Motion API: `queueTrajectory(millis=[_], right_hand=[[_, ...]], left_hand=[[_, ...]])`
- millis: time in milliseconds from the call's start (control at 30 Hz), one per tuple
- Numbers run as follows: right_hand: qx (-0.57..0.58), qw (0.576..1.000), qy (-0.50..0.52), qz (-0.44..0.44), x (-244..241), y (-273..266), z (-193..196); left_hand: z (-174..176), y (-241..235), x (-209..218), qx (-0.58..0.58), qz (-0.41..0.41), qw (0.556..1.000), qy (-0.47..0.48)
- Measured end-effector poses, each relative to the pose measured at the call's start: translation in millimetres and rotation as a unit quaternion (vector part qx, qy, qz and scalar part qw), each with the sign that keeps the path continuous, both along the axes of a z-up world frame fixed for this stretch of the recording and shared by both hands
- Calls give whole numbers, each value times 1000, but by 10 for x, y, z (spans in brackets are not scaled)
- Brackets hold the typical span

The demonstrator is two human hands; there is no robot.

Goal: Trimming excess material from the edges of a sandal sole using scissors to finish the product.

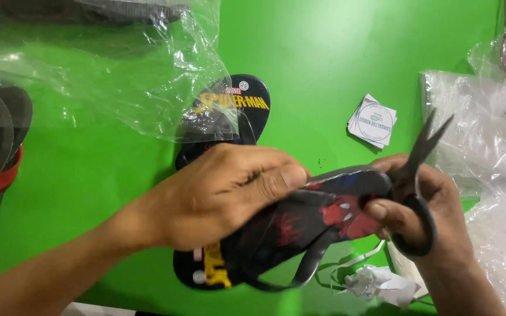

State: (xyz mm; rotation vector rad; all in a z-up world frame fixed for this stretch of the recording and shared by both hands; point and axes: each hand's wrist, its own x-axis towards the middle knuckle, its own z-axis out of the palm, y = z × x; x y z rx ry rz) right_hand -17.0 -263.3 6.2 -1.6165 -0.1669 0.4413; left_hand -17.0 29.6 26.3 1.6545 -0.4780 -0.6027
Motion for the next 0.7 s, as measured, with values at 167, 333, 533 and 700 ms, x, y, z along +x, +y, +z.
queueTrajectory(millis=[167,333,533,700], right_hand=[[104,979,-45,-170,20,-2,47],[108,954,-8,-280,-121,2,-81],[-67,984,19,-161,-266,22,-145],[-366,902,-229,-24,-208,-123,145]], left_hand=[[-320,49,22,-462,104,864,169],[-434,-274,-156,-286,83,952,72],[-325,-436,-226,-59,147,987,-36],[-287,-387,-229,-32,203,975,-88]])
